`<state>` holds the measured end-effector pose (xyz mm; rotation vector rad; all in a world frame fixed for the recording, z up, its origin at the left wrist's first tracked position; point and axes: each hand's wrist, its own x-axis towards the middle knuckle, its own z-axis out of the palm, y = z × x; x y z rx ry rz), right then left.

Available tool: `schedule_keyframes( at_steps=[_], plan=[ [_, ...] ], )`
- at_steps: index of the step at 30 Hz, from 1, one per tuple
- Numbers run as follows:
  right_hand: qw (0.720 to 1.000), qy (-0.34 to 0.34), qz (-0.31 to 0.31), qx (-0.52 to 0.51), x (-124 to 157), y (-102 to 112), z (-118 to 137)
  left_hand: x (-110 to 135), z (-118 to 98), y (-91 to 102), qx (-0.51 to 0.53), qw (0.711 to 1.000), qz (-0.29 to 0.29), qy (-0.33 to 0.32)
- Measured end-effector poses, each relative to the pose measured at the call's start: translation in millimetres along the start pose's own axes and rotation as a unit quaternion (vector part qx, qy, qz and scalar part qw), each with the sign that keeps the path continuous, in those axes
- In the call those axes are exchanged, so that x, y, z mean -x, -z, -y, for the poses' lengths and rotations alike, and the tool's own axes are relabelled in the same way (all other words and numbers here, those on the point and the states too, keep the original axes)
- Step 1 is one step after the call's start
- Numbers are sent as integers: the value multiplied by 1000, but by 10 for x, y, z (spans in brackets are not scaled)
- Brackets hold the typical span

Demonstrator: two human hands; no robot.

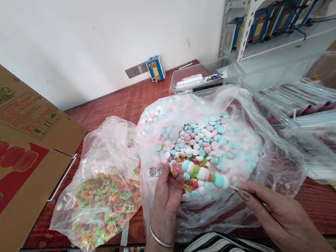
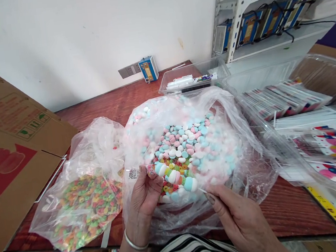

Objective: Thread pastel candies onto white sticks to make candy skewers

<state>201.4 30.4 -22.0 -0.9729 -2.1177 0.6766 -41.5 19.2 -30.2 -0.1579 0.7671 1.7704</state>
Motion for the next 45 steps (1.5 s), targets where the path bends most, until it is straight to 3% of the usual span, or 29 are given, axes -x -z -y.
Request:
schedule_keyframes(
  at_steps=[10,19,24,27,29,31,34,36,41,45],
  plan=[
    [995,76,-5,69,-18,119,78,42,46,14,-20,999,-9,-39],
    [992,90,-19,86,38,161,54,46,84,34,-68,994,1,-85],
    [998,42,-24,39,52,199,60,-6,62,83,-87,991,2,-103],
    [995,-77,0,-68,46,186,-30,-42,-17,93,-111,983,-1,-145],
    [964,-185,15,-190,49,128,-132,-54,-73,83,-121,978,3,-172],
    [902,-278,11,-330,59,46,-234,-54,-106,68,-125,975,10,-182],
    [815,-345,2,-466,85,-56,-314,-43,-95,46,-121,980,24,-158],
    [785,-360,6,-505,106,-81,-311,-37,-59,27,-108,986,22,-127],
    [769,-357,28,-530,131,-71,-227,-27,45,-42,-64,994,-20,-81],
    [774,-354,40,-524,104,-97,-169,-18,95,-59,-75,995,-4,-58]
  ],
)
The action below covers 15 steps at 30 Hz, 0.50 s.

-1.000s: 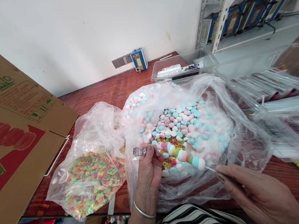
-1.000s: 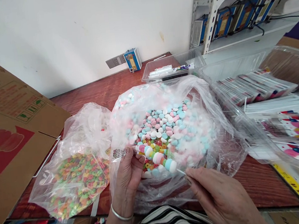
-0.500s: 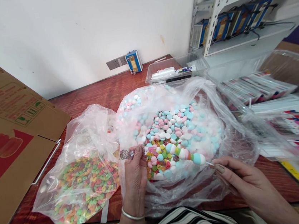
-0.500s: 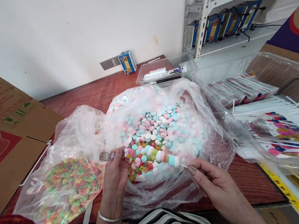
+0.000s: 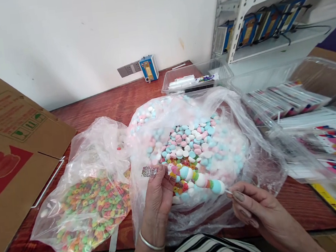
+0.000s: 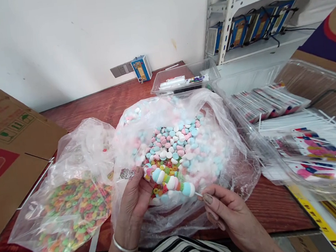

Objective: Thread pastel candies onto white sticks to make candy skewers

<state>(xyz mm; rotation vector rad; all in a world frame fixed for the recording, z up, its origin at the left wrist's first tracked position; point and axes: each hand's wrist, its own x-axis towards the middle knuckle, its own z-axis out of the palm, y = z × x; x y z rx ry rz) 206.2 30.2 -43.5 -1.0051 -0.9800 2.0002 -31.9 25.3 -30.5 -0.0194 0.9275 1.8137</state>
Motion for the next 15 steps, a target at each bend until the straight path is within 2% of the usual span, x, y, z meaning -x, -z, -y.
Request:
schedule_keyframes(
  at_steps=[5,9,12,15],
  plan=[
    [1000,0,-5,18,-16,-46,-4,36,7,-8,-5,1000,12,11],
    [998,7,-8,59,-1,5,-29,56,10,-11,-9,1000,16,3],
    [989,39,-17,143,17,42,-18,46,24,2,-12,1000,13,-9],
    [960,110,-46,255,35,9,67,22,34,21,-10,1000,7,-13]
  ],
)
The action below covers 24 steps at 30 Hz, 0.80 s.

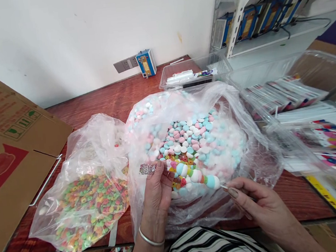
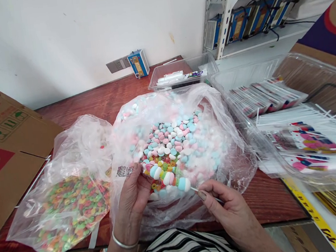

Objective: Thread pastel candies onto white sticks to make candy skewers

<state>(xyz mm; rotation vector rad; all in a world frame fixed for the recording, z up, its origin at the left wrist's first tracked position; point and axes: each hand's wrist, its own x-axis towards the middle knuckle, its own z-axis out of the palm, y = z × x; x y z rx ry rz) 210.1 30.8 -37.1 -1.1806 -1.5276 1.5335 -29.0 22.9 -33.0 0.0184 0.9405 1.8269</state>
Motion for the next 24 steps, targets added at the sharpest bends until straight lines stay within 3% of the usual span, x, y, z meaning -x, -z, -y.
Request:
schedule_keyframes(
  at_steps=[4,11,20,22,24],
  plan=[
    [992,75,-26,97,-1,-16,183,-27,1,31,10,1000,0,-9],
    [993,58,-13,103,20,-5,233,-30,-2,44,26,1000,16,-1],
    [991,-100,23,-89,48,-14,-76,24,20,-37,33,999,5,41],
    [995,-73,7,-63,40,-9,-80,28,29,-47,38,998,-4,46],
    [1000,-4,-23,4,27,-1,-42,30,39,-56,44,998,-21,44]
  ],
)
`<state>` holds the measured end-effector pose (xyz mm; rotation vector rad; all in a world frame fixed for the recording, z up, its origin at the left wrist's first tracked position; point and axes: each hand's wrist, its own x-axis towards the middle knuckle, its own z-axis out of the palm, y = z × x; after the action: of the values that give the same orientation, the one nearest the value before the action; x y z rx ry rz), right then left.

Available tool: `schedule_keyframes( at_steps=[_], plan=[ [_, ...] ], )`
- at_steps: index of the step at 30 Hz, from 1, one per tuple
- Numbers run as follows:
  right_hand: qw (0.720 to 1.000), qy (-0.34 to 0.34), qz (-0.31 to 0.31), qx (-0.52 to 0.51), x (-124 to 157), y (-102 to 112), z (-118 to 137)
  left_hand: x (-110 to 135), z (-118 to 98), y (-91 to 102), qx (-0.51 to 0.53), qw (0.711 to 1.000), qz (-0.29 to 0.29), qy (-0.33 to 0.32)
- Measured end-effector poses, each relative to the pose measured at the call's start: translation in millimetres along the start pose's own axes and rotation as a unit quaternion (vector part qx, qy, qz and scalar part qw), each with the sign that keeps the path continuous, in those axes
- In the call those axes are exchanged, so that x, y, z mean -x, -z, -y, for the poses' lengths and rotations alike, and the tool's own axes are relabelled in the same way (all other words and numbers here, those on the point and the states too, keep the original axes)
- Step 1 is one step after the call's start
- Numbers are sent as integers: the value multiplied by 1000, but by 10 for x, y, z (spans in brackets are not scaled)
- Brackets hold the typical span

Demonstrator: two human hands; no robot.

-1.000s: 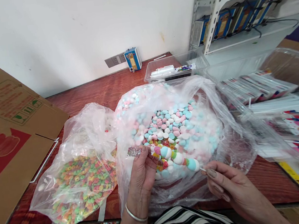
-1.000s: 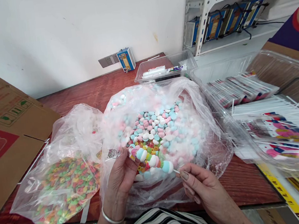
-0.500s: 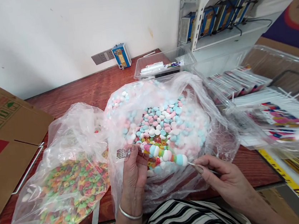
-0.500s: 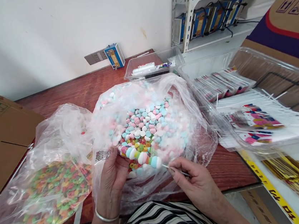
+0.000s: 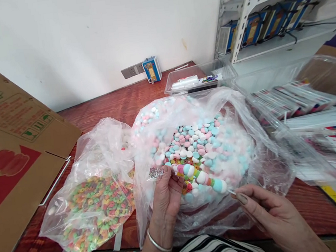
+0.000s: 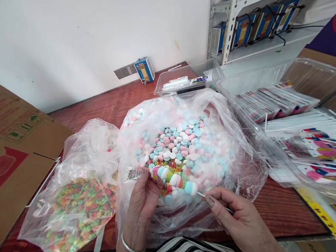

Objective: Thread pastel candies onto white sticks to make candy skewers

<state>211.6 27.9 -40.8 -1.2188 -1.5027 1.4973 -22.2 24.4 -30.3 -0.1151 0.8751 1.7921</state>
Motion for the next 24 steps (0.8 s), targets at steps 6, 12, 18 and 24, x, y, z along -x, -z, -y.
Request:
schedule_keyframes(
  at_steps=[6,12,18,24],
  plan=[
    [973,153,-45,167,-9,3,157,16,28,-27,-1,999,-36,20],
    [950,193,-47,240,30,12,171,5,48,-23,-8,1000,-29,7],
    [952,190,-25,239,23,36,143,12,55,3,-12,1000,-7,-3],
    [953,204,-25,222,-2,59,69,14,53,-17,-23,999,-4,-33]
  ],
)
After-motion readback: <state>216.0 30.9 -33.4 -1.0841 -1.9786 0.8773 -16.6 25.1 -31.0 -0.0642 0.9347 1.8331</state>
